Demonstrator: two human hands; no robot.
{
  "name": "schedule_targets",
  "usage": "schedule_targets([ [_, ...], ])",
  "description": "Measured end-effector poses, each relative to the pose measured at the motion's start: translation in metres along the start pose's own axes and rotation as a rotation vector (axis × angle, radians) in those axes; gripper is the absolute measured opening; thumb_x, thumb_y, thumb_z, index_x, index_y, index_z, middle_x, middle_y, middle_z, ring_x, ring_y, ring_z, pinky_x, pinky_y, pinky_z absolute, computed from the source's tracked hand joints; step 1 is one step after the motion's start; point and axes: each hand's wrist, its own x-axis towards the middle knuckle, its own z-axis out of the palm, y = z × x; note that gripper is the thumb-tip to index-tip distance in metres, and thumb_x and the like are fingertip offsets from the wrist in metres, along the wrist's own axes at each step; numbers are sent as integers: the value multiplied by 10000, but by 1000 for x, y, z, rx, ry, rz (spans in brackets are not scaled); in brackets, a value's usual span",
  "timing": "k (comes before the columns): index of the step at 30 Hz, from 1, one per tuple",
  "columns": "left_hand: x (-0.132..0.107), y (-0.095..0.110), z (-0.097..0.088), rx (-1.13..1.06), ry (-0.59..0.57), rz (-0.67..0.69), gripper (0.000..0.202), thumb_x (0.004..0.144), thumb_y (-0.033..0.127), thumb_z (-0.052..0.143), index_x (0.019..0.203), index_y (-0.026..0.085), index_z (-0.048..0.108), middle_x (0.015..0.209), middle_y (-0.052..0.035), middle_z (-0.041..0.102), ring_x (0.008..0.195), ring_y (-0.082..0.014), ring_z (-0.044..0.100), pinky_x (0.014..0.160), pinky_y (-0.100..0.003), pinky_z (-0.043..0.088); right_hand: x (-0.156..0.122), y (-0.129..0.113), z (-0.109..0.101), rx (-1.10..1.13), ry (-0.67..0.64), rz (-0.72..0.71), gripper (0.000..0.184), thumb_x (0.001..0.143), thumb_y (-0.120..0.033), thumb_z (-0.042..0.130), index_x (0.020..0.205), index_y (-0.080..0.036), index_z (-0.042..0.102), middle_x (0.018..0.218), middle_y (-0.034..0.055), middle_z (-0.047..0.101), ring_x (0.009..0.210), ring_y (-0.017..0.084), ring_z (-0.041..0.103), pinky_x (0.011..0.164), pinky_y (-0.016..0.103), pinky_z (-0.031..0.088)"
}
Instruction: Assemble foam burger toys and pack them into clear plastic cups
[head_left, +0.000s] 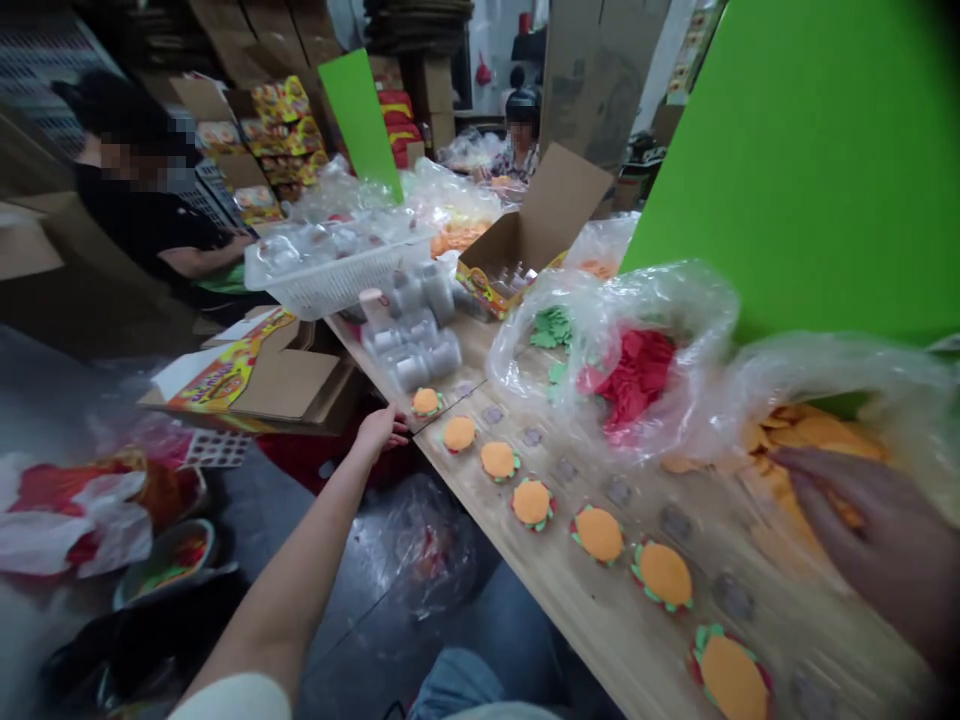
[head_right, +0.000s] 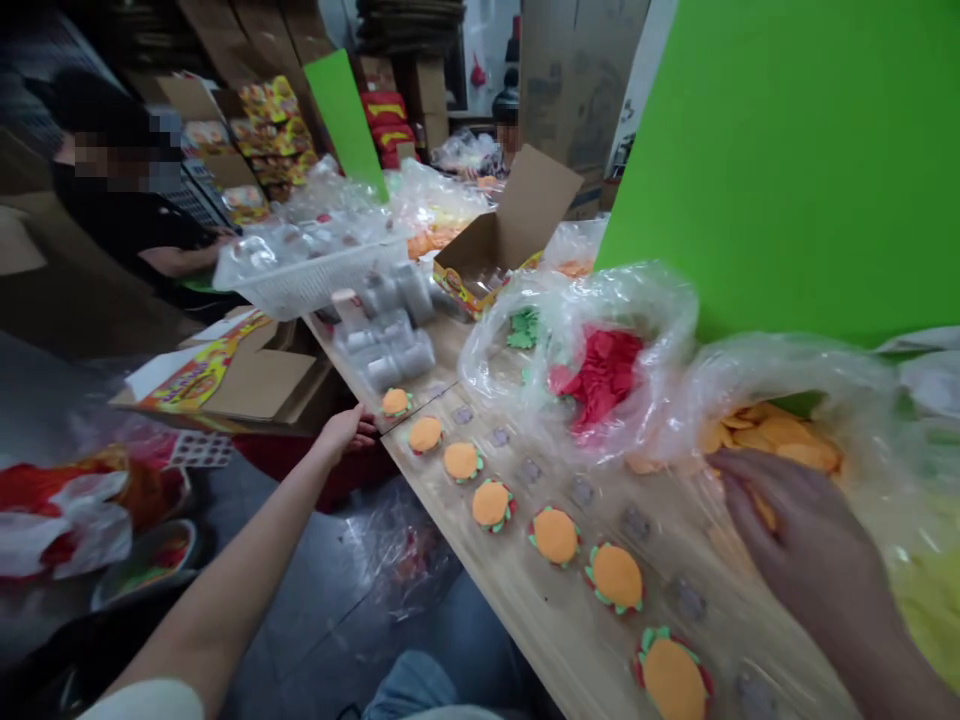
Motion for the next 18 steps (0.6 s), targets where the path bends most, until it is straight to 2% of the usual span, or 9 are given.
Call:
schedule_targets([
  [2, 19, 2, 8, -10, -40, -29, 274, 849, 343, 487, 982, 115, 559, 907, -56, 597, 759, -142, 584, 657, -315, 495, -16, -16, 26, -115, -149, -120, 313, 745, -532, 480, 918, -346, 664, 926, 106, 652, 889, 269, 577, 844, 485, 398],
  [5, 30, -1, 20, -75, -65, -10, 275, 841, 310, 509, 1042, 125, 541, 998, -66, 577, 833, -156, 575, 708, -343, 500, -35, -35, 57, -78, -279, -151, 272, 768, -442, 484, 943, -318, 652, 908, 80, 663, 834, 253, 604, 749, 447, 464],
  [7, 29, -5, 22, -160, -74, 26, 231, 838, 297, 513, 981, 121, 555, 940, -54, 588, 787, -141, 582, 677, -316, 506, -44, -49, 72, -39, -391, -134, 275, 782, -409, 480, 972, -294, 643, 931, 61, 664, 856, 247, 608, 740, 428, 481],
  [10, 20, -10, 14, -338, -101, 89, 150, 831, 288, 510, 824, 142, 542, 801, -17, 598, 679, -109, 599, 635, -275, 520, -53, -80, 95, 69, -557, -45, 262, 828, -344, 459, 1011, -259, 627, 999, 58, 651, 924, 221, 594, 802, 396, 474],
  [12, 9, -13, 2, -456, -114, 120, 148, 821, 293, 510, 764, 157, 508, 744, 1, 593, 638, -99, 609, 641, -278, 533, -59, -106, 117, 202, -631, 48, 250, 846, -337, 454, 994, -244, 632, 1011, 60, 647, 947, 210, 585, 844, 386, 460],
  [14, -9, -16, -10, -546, -119, 145, 156, 807, 301, 522, 743, 162, 488, 724, 15, 589, 630, -92, 609, 663, -289, 541, -66, -132, 145, 413, -669, 210, 263, 849, -371, 455, 977, -226, 633, 999, 67, 648, 947, 206, 585, 843, 380, 468],
  [16, -35, -18, -17, -601, -135, 167, 161, 788, 313, 545, 746, 166, 493, 748, 21, 597, 647, -86, 605, 675, -288, 542, -76, -154, 177, 700, -680, 466, 329, 840, -424, 458, 1052, -210, 593, 1036, 84, 629, 955, 207, 584, 792, 366, 500],
  [18, -68, -22, -14, -639, -182, 186, 172, 763, 328, 578, 767, 170, 510, 809, 18, 610, 678, -89, 601, 660, -272, 541, -87, -169, 207, 951, -639, 734, 462, 812, -462, 495, 1206, -223, 478, 1121, 96, 585, 957, 208, 586, 741, 357, 521],
])
